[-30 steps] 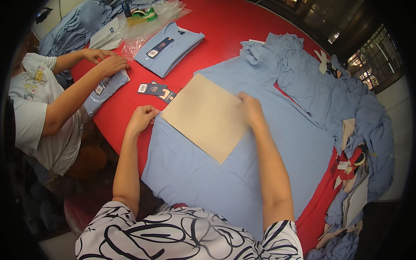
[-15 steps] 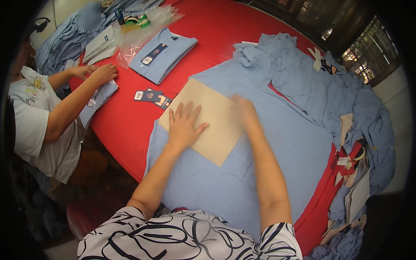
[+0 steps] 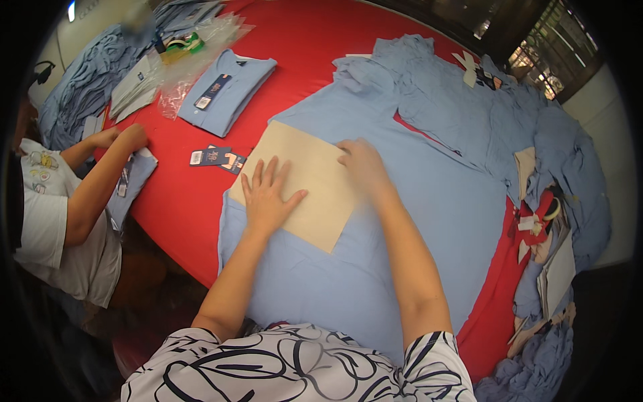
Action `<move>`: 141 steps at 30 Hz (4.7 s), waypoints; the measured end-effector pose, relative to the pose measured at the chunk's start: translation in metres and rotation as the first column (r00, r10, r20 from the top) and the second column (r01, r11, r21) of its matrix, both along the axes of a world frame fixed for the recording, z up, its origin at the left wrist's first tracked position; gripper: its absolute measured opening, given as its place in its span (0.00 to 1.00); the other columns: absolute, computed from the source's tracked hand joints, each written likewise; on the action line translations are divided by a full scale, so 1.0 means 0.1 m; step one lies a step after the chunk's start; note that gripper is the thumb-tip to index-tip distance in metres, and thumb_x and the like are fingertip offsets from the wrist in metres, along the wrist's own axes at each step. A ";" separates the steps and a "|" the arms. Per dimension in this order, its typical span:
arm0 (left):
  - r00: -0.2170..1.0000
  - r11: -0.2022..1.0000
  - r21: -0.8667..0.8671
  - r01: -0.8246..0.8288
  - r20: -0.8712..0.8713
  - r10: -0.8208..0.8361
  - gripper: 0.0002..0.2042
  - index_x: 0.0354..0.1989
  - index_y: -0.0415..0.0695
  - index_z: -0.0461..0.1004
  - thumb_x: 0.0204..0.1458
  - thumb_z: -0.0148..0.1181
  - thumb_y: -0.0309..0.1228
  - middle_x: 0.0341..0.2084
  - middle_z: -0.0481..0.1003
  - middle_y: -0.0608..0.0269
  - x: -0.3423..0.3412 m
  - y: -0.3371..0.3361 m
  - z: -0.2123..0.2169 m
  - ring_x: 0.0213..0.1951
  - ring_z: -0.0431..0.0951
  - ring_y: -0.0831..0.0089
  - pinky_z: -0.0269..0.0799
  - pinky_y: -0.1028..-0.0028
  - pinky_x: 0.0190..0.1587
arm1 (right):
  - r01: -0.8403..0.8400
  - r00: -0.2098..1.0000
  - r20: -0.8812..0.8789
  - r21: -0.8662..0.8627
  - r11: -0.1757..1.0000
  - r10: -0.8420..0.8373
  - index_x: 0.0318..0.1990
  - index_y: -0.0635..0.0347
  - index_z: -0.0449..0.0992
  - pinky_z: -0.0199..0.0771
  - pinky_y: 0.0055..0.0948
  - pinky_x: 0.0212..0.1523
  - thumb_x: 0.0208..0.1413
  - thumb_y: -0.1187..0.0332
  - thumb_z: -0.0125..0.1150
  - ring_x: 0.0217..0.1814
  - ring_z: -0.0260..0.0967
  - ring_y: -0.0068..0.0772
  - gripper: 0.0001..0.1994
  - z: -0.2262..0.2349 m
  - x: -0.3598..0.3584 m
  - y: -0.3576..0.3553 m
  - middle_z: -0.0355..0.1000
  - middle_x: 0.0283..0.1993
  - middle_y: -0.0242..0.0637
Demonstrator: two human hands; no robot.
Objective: The person folds several blue shirts on a red surface, using a board to maintain shape and placing them into a pile.
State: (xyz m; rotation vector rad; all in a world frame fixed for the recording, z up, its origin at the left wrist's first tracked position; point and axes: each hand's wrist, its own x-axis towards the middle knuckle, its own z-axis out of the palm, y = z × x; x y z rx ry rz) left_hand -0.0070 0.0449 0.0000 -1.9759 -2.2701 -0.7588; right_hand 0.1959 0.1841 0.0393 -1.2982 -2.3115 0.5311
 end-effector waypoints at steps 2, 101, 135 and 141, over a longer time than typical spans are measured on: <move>1.000 1.000 0.002 0.004 -0.003 -0.004 0.35 0.66 0.56 0.66 0.50 0.61 0.57 0.68 0.60 0.59 0.01 0.04 0.01 0.72 0.50 0.55 0.34 0.40 0.69 | 0.102 0.991 -0.083 -0.053 0.993 -0.106 0.48 0.60 0.79 0.72 0.38 0.47 0.55 0.71 0.60 0.45 0.74 0.45 0.13 0.04 0.19 0.19 0.76 0.42 0.45; 0.863 0.879 0.032 0.476 0.173 -0.474 0.20 0.43 0.46 0.71 0.45 0.44 0.11 0.63 0.64 0.56 -0.55 -0.03 0.09 0.70 0.54 0.53 0.44 0.54 0.72 | 0.127 0.992 -0.002 -0.060 0.990 -0.127 0.48 0.60 0.74 0.63 0.42 0.61 0.50 0.70 0.66 0.61 0.62 0.52 0.17 0.19 0.32 -2.33 0.65 0.61 0.47; 0.688 0.641 -0.452 0.620 0.706 -0.168 0.36 0.49 0.38 0.78 0.59 0.42 0.63 0.54 0.73 0.51 -0.90 0.43 0.52 0.59 0.66 0.58 0.55 0.64 0.65 | -0.588 0.764 0.014 -0.395 0.706 0.645 0.34 0.61 0.75 0.72 0.44 0.41 0.53 0.69 0.54 0.38 0.72 0.52 0.07 0.54 -0.85 -2.23 0.74 0.35 0.48; 0.842 0.622 -0.600 0.503 0.502 -0.196 0.36 0.55 0.33 0.74 0.57 0.48 0.60 0.55 0.72 0.38 -1.01 0.47 0.62 0.59 0.71 0.52 0.64 0.58 0.60 | 0.461 0.864 -0.313 0.177 0.869 -0.395 0.50 0.59 0.73 0.66 0.39 0.56 0.56 0.65 0.63 0.58 0.63 0.49 0.15 0.62 0.26 -1.44 0.68 0.54 0.43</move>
